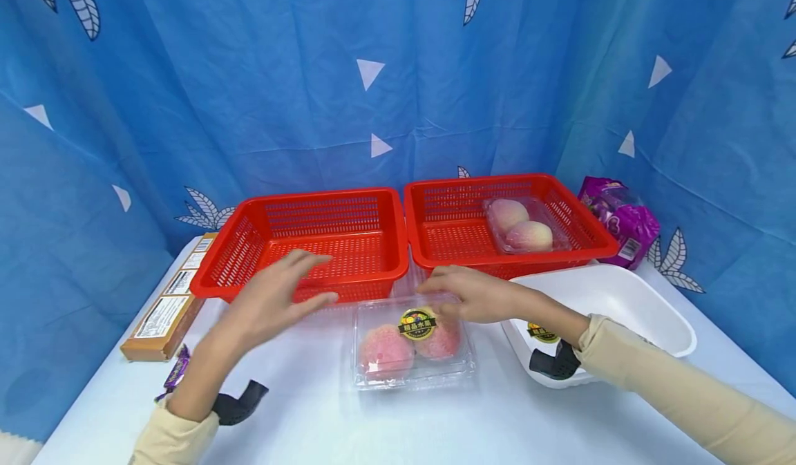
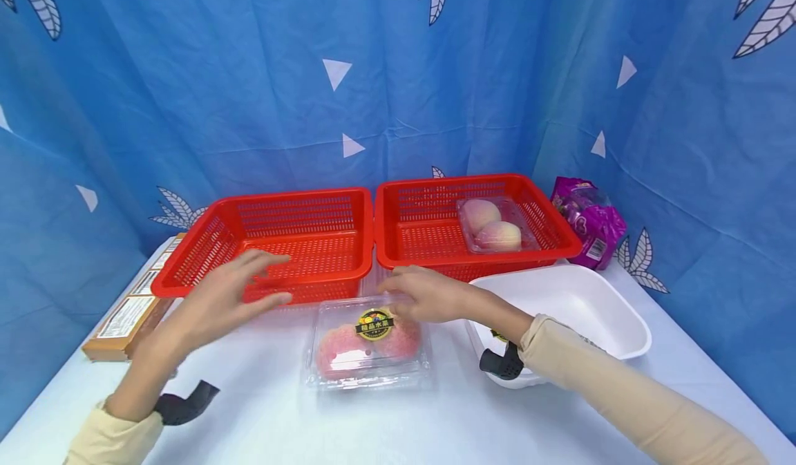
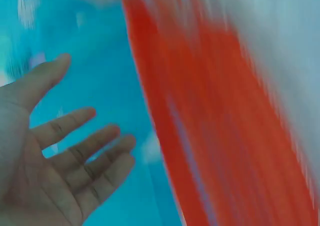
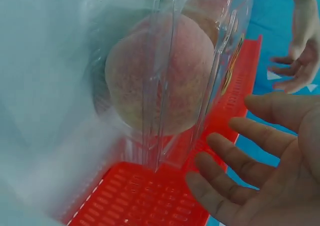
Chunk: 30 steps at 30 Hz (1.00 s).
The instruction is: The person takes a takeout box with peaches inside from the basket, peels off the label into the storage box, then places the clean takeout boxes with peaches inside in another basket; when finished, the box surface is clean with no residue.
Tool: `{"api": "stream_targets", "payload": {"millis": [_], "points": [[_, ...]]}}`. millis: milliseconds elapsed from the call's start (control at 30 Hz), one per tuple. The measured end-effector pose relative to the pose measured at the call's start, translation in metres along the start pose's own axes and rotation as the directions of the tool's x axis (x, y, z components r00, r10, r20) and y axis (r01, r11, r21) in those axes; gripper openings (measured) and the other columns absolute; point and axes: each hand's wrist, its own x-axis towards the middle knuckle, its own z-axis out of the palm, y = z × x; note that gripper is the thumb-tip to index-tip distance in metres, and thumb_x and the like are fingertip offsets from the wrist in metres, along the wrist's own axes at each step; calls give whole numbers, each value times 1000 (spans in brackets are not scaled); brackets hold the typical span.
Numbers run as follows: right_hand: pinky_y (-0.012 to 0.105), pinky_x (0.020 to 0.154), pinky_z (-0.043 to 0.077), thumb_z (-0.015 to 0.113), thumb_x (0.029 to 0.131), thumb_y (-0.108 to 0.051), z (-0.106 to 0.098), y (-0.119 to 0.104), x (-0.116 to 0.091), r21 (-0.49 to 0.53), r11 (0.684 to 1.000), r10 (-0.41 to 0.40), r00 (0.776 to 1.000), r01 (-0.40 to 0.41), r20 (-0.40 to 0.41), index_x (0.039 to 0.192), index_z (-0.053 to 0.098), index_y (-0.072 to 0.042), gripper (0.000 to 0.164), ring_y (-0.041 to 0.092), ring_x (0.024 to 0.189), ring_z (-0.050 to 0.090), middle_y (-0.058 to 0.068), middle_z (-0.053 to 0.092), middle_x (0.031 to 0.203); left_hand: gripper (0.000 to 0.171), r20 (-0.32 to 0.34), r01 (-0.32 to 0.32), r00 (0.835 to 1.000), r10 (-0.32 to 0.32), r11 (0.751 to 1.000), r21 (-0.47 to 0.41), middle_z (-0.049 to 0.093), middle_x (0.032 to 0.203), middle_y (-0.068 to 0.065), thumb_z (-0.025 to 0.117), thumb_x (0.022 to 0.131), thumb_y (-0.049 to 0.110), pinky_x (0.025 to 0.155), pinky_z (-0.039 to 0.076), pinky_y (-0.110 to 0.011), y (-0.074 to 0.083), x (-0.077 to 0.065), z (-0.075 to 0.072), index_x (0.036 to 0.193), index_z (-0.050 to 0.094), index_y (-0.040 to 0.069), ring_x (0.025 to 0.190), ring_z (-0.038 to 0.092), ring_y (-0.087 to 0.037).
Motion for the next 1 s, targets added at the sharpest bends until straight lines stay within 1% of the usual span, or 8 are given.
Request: {"api": "stream_targets", "payload": {"millis": [67,133,233,300,400,533,700,1000], "points": [[38,90,51,62,91,-13,2,-1,1,-8,1000,0,1000,0,-24,128,61,-8,37,21,108,56,4,62,117,58,50,-102,993,104,994,-39,60,125,-4,71,84,45,85,54,-44,24,2,15,133,56,19,107,60,-23],[35,85,52,63,91,-14,4,-3,3,-8,1000,-6,999,6,-34,126,63,-9,36,19,102,57,2,63,110,55,115,-182,975,189,981,-65,61,122,3,70,84,46,84,54,-37,41,2,31,131,59,20,103,60,-14],[27,75,52,65,90,-15,7,-6,5,4,1000,-11,1000,11,-16,123,65,-9,34,18,90,56,-2,60,97,61,192,-224,952,237,971,-88,56,130,7,68,84,52,94,49,-39,51,2,49,136,55,22,116,52,-12],[24,69,50,66,88,-15,8,-8,6,9,1000,-3,1000,3,-2,122,66,-8,35,16,85,54,-3,56,91,69,210,-214,950,230,972,-94,50,138,6,66,82,57,101,43,-45,51,2,57,139,52,21,126,46,-15],[22,66,48,69,86,-16,11,-8,8,11,1000,25,1000,-25,12,121,66,-8,36,14,82,51,-2,53,89,80,226,-166,955,193,977,-134,44,146,3,64,80,63,105,38,-51,47,2,63,144,45,19,134,39,-20],[23,65,47,71,85,-17,14,-9,9,-6,999,53,999,-53,10,118,68,-10,34,12,81,50,-3,53,89,91,260,-104,954,148,979,-177,36,151,1,62,76,70,106,36,-54,42,3,67,148,39,19,138,34,-24],[23,66,48,72,84,-15,15,-11,9,2,998,59,998,-59,10,112,70,-10,29,11,79,49,-3,53,89,96,288,-48,952,106,978,-202,32,154,-2,62,73,73,105,35,-58,38,5,71,150,34,24,141,29,-29],[22,59,43,69,84,-15,20,-12,14,34,993,111,993,-110,-34,95,65,-14,12,10,71,48,-2,53,84,98,298,-37,949,102,976,-216,32,154,-3,63,72,74,106,34,-59,37,8,76,151,32,26,141,28,-31]]}}
